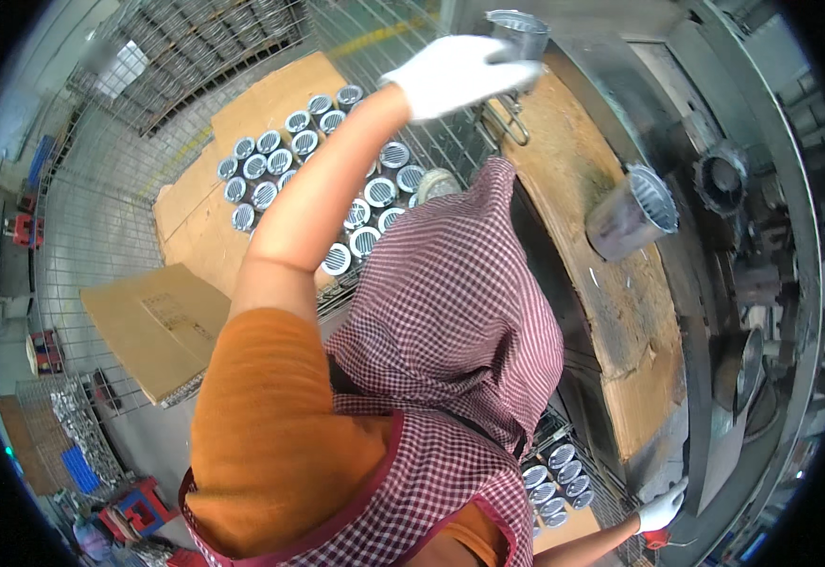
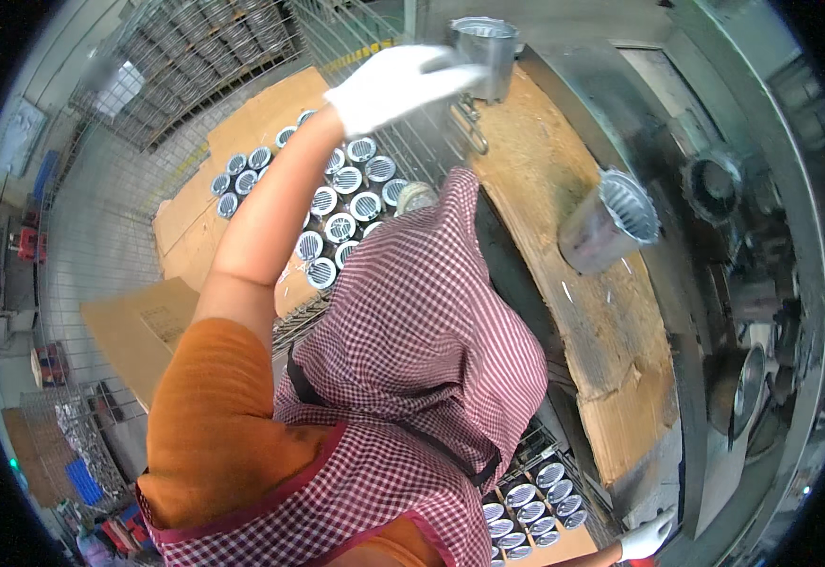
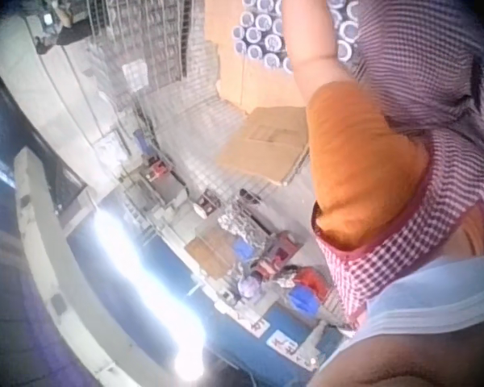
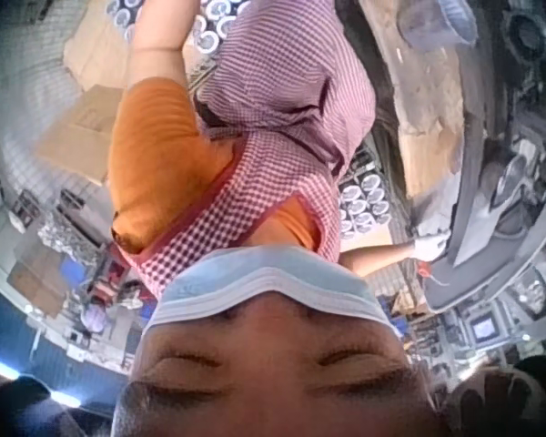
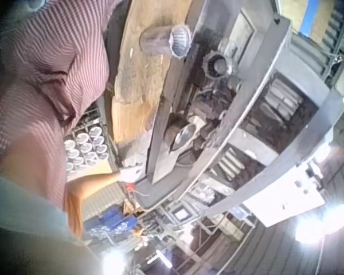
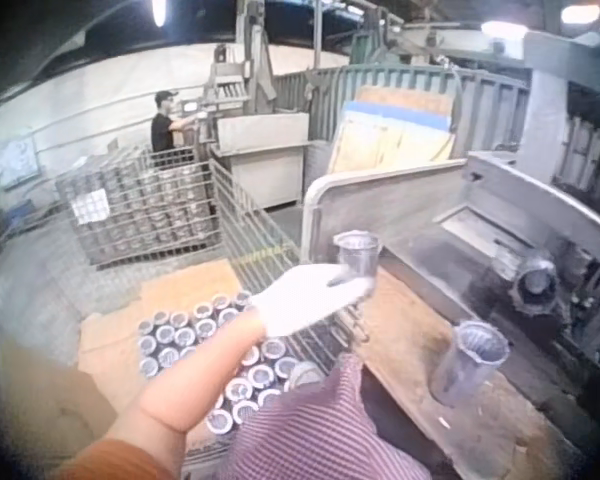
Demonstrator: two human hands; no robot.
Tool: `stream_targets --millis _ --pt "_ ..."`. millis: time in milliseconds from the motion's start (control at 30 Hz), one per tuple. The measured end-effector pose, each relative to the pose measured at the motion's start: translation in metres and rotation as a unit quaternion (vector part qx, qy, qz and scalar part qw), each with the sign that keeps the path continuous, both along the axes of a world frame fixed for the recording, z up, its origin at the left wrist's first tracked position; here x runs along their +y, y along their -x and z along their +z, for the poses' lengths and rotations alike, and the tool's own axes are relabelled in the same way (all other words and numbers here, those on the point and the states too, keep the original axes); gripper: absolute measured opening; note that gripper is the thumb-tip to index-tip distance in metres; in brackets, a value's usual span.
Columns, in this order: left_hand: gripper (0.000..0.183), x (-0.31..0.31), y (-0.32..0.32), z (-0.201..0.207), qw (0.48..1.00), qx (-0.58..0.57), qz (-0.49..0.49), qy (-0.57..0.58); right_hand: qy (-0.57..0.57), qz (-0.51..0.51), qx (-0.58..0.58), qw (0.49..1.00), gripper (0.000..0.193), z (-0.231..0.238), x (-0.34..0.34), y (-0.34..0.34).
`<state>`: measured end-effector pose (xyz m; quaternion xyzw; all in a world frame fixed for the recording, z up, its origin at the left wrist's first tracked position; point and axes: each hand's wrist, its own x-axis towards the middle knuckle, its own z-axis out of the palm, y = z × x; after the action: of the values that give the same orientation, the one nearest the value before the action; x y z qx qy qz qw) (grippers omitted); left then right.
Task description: The recorder uses a specialized press and deburring tool to process cylindrical metal components in a factory environment.
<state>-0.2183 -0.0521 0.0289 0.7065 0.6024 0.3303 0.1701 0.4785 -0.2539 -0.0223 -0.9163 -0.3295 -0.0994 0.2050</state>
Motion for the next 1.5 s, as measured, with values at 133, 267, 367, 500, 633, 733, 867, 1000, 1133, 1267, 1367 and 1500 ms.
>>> stream_targets --millis 133,267,367,500,633,733,867,1000,1133,1267,1367,1500 --pt "0.064 -0.061 0.123 -0.188 0.952 0.052 0.268 0.141 0.024 -0.003 0.028 0.999 0.071 0.009 0.012 0.009" --pt "0.057 -0.152 0.152 -0.372 0.818 0.070 0.352 0.451 0.001 -0.030 0.032 0.999 0.076 0.005 0.014 0.005" --pt "0.072 -0.198 0.122 -0.420 0.748 0.010 0.369 0.551 0.036 -0.070 -0.015 0.997 0.077 0.009 0.008 -0.006" --pt "0.121 -0.223 0.096 -0.475 0.720 -0.047 0.409 0.558 0.034 -0.053 -0.025 0.998 0.074 0.011 0.009 0.001" --pt "0.129 -0.201 0.071 -0.450 0.663 -0.064 0.480 0.571 0.026 -0.048 0.018 0.998 0.068 0.013 0.008 0.003" --pt "0.123 -0.203 0.067 -0.432 0.654 -0.047 0.521 0.547 -0.008 -0.022 0.011 1.000 0.064 0.006 0.011 -0.005" --pt "0.111 -0.215 0.078 -0.429 0.710 0.027 0.437 0.551 -0.031 -0.036 0.039 0.998 0.062 0.006 0.016 0.007" --pt "0.084 -0.251 0.102 -0.423 0.789 0.221 0.305 0.486 -0.032 -0.043 0.034 0.998 0.062 0.007 0.015 0.003" --pt "0.050 -0.267 0.118 -0.367 0.814 0.258 0.281 0.438 -0.005 -0.061 0.030 0.998 0.064 0.006 0.008 -0.012" --pt "0.074 -0.261 0.124 -0.284 0.819 0.155 0.420 0.359 -0.002 -0.042 0.042 0.998 0.063 -0.004 0.012 -0.012" --pt "0.082 -0.238 0.115 -0.226 0.816 0.057 0.520 0.247 -0.035 -0.023 0.036 0.998 0.062 0.000 0.010 0.006" --pt "0.078 -0.194 0.081 -0.135 0.888 0.034 0.456 -0.050 -0.060 -0.025 0.019 0.998 0.060 0.000 0.013 0.017"
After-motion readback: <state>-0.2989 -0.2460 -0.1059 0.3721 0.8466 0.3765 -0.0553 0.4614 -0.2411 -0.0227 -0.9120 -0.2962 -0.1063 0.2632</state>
